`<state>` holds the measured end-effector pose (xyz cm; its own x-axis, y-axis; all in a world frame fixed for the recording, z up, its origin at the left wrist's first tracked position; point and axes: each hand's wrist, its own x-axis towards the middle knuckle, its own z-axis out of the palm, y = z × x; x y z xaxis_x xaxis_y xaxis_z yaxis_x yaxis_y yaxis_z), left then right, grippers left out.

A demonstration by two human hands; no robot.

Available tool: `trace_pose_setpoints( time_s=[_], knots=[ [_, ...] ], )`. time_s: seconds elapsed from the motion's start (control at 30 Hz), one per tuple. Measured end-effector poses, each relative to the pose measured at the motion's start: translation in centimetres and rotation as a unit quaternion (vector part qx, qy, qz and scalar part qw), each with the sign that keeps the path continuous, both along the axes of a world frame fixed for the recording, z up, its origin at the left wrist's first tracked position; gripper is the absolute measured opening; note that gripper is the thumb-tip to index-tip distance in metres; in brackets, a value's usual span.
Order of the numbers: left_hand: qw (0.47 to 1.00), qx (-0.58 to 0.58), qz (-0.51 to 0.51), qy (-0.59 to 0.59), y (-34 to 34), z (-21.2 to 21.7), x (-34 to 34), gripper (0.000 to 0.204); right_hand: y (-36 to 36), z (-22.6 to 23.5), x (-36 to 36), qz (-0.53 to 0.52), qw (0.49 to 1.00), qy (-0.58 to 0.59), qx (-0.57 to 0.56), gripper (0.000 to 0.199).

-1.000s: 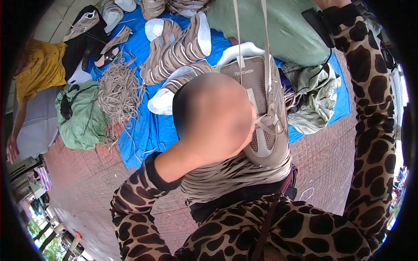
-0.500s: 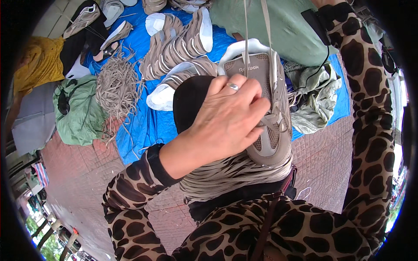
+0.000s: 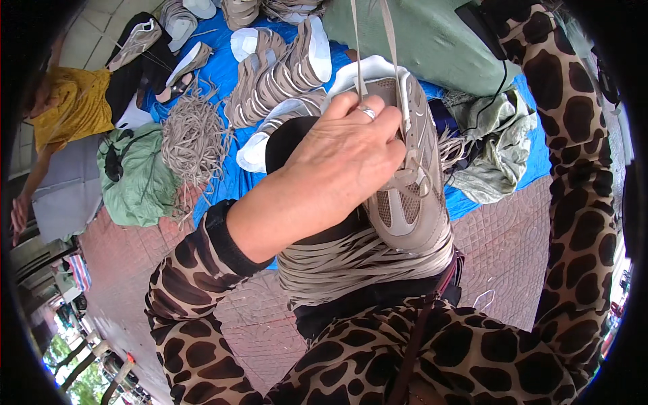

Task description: The person sits on a blue tarp on a sidewalk and laces a beige Reebok sneaker. They thread the laces through the eyelets, pull them tight, and tie a knot. Another person is visible in the background performing a similar task.

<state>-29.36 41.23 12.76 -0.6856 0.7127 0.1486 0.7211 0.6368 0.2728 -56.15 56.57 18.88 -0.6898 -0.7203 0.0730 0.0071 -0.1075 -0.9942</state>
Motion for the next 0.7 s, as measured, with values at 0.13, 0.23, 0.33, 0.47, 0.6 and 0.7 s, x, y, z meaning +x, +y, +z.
trace_pose_setpoints(
  time_s=[0.13,0.23,0.33,0.47,0.6,0.7],
  knots=[
    [0.999,-0.03,0.008,-0.007,-0.4,0.2,0.2,0.004,0.1,-0.2,0.0,0.018,1.0,-0.006,-0.017,0.035],
    [0.999,-0.035,0.014,-0.016,-0.4,0.1,0.2,0.005,0.2,-0.5,0.2,0.02,0.999,-0.015,-0.027,0.036],
    [0.999,-0.049,0.02,-0.003,-0.1,0.1,0.2,0.008,0.2,-0.6,0.4,0.024,0.999,-0.026,-0.038,0.037],
    [0.999,0.024,0.04,-0.022,0.7,0.3,0.8,0.013,0.5,-0.5,0.6,0.031,0.998,-0.027,-0.049,0.038],
    [0.984,0.096,0.038,-0.143,1.3,0.5,1.5,0.023,0.9,-0.5,0.6,0.019,0.998,-0.028,-0.049,0.038],
    [0.948,0.134,0.037,-0.285,1.2,0.6,1.4,0.03,1.0,-0.4,0.7,0.018,0.998,-0.026,-0.051,0.038]
  ],
)
